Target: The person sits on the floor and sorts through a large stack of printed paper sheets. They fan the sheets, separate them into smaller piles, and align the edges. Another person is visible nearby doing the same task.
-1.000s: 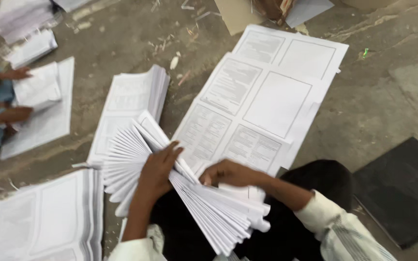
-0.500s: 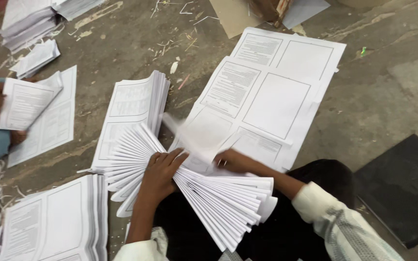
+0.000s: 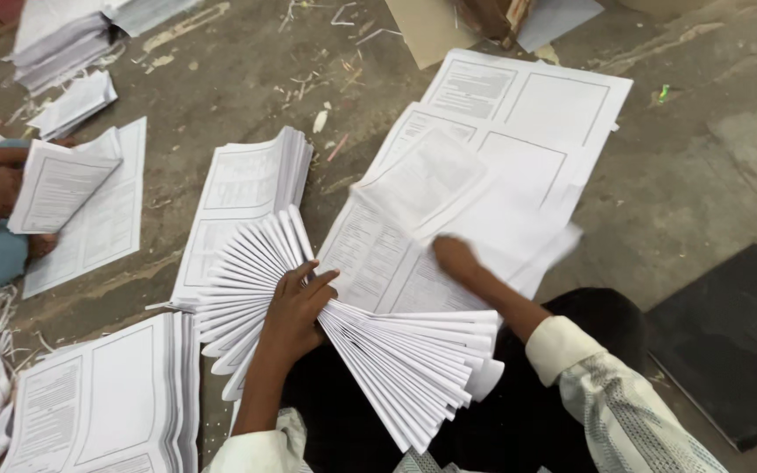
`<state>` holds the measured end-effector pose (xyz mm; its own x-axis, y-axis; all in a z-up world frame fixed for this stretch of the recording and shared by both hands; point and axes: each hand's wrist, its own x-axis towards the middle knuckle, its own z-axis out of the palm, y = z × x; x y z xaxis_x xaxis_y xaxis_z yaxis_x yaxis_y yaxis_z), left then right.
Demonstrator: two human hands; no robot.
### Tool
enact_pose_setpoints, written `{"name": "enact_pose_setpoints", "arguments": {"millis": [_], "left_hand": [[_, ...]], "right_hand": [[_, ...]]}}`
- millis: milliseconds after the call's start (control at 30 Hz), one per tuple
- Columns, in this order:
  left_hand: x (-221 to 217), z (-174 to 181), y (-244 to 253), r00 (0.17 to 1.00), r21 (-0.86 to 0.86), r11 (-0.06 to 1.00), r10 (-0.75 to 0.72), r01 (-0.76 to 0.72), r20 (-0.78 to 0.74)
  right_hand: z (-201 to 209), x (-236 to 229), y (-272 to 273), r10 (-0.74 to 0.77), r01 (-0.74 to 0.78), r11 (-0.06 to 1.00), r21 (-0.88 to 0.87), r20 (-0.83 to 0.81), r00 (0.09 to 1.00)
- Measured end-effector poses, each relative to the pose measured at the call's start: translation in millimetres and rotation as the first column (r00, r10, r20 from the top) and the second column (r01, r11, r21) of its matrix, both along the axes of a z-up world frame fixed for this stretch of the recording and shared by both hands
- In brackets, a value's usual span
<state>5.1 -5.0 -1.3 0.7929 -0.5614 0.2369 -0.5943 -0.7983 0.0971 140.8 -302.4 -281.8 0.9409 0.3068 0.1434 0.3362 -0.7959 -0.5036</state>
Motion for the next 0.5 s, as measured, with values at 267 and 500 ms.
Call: {"name": "enact_pose_setpoints", "arguments": {"millis": [267,500], "left_hand": [[0,-4,-1,0.994,-0.004,0.998,0.059,-0.059,-0.089],[3,-4,3,0.995,0.021,0.998,0.059,-0.058,-0.082]], "right_hand": [[113,-68,23,0.592,-0.155,0.639,0.753,-0.352,0.725],[52,8,-25,-0.028,0.029,0.952,-0.305,0.007,1.000]]}}
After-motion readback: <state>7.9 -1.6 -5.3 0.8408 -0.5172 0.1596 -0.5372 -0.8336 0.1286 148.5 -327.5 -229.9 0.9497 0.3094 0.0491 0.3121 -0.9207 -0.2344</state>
